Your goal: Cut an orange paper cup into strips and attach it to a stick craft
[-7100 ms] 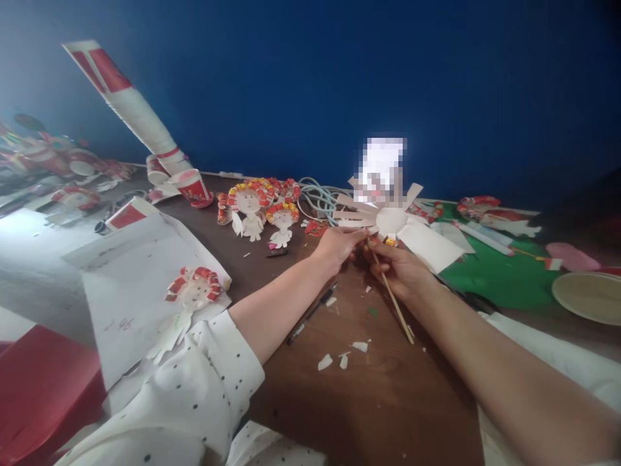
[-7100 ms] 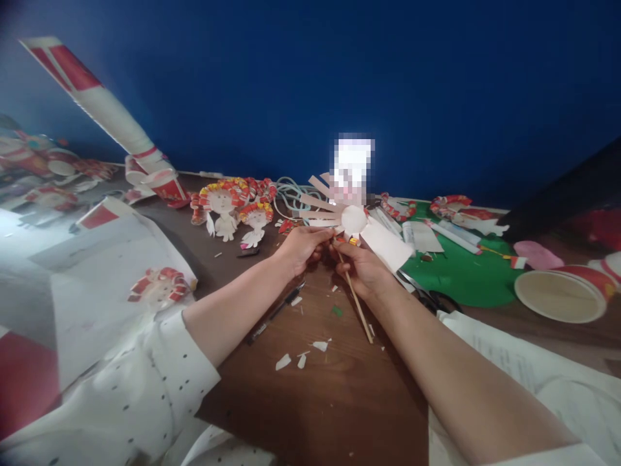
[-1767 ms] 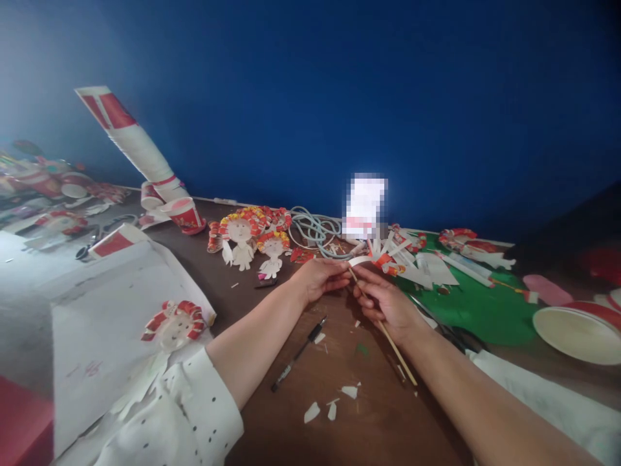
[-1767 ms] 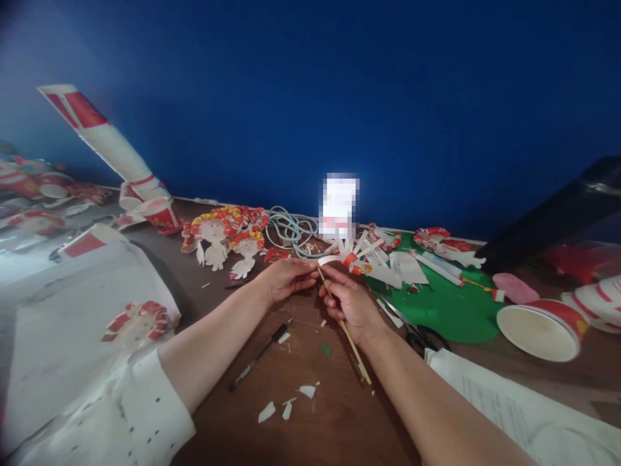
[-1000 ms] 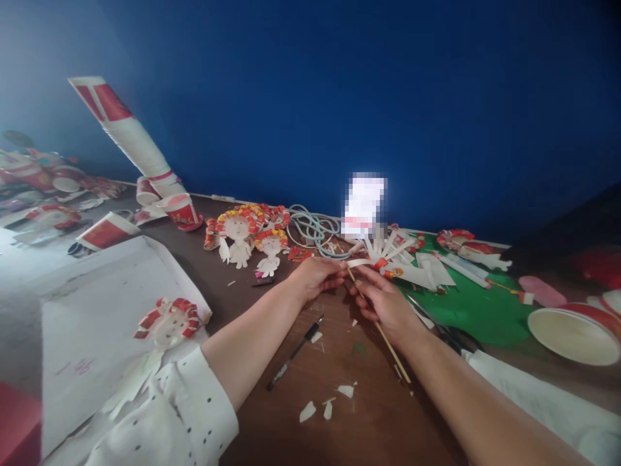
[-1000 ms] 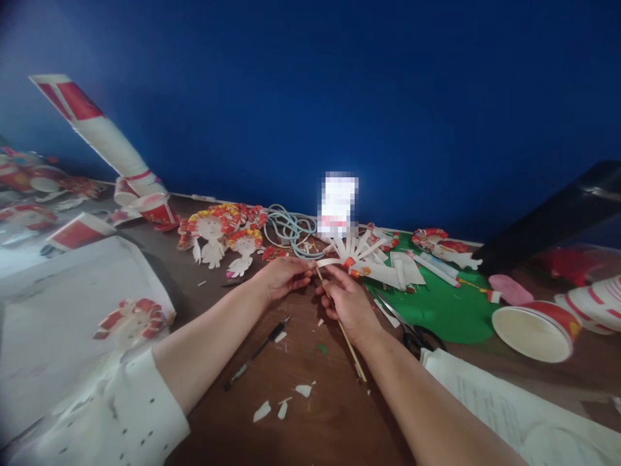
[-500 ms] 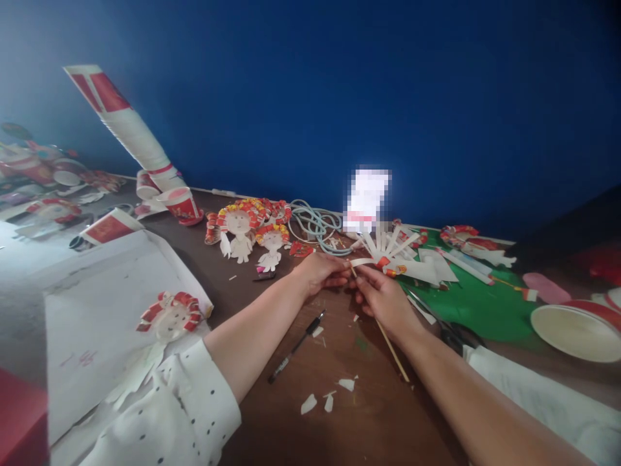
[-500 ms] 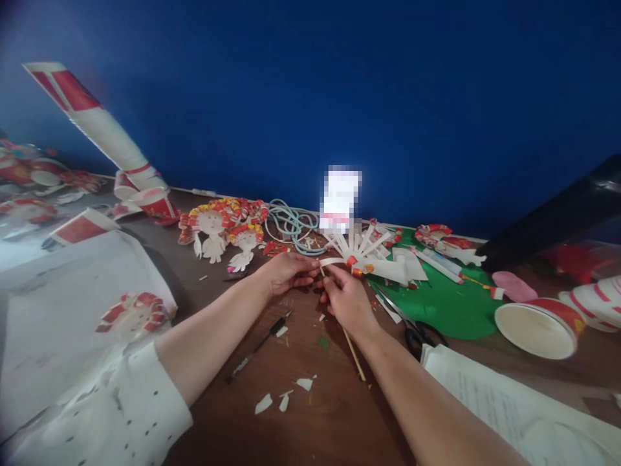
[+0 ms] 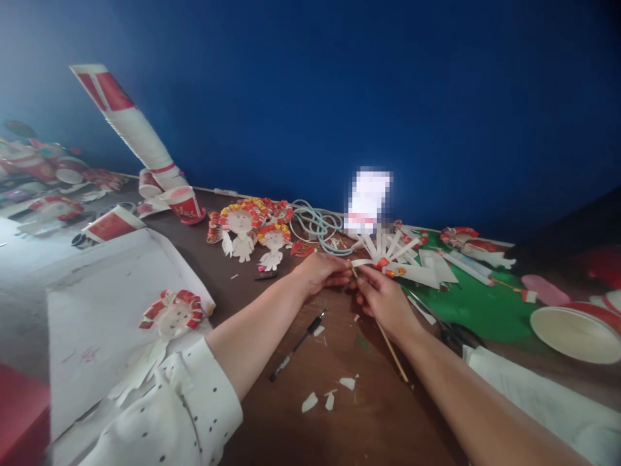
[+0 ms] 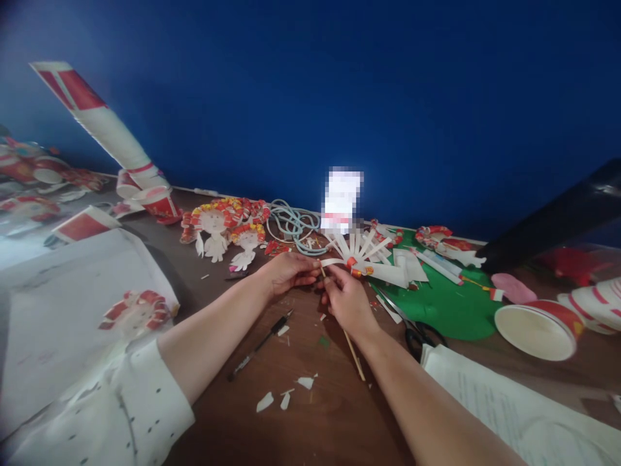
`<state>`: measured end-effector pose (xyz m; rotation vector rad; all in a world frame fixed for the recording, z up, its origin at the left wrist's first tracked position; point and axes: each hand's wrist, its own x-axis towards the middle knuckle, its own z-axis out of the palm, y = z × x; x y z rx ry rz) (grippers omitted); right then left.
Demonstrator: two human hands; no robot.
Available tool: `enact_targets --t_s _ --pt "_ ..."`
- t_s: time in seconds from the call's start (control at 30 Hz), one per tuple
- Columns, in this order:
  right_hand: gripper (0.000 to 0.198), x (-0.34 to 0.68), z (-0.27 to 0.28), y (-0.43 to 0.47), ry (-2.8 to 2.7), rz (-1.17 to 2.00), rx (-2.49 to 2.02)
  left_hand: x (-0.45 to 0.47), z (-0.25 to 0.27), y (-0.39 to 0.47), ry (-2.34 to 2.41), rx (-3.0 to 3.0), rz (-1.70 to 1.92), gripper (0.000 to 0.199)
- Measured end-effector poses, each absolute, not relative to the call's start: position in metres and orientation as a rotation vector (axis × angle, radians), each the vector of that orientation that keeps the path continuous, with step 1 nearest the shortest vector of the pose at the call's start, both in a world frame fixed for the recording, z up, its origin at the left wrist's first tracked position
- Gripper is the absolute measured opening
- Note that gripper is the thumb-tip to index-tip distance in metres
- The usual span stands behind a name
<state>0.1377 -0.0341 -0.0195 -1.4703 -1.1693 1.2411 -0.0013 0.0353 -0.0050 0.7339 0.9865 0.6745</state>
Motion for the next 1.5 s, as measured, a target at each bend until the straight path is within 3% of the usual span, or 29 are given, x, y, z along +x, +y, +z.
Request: enact_targets --t_s 0.67,1.5 --pt "0.050 0.137 -0.025 -0.035 -1.254 1.153 -1.488 0.003 -0.003 0.034 1.043 0.690 0.704 0.012" --pt "0.044 0.133 -0.025 -0.036 -1.301 1.149 -1.461 0.008 -0.007 0.032 1.107 0.701 0.756 0.009"
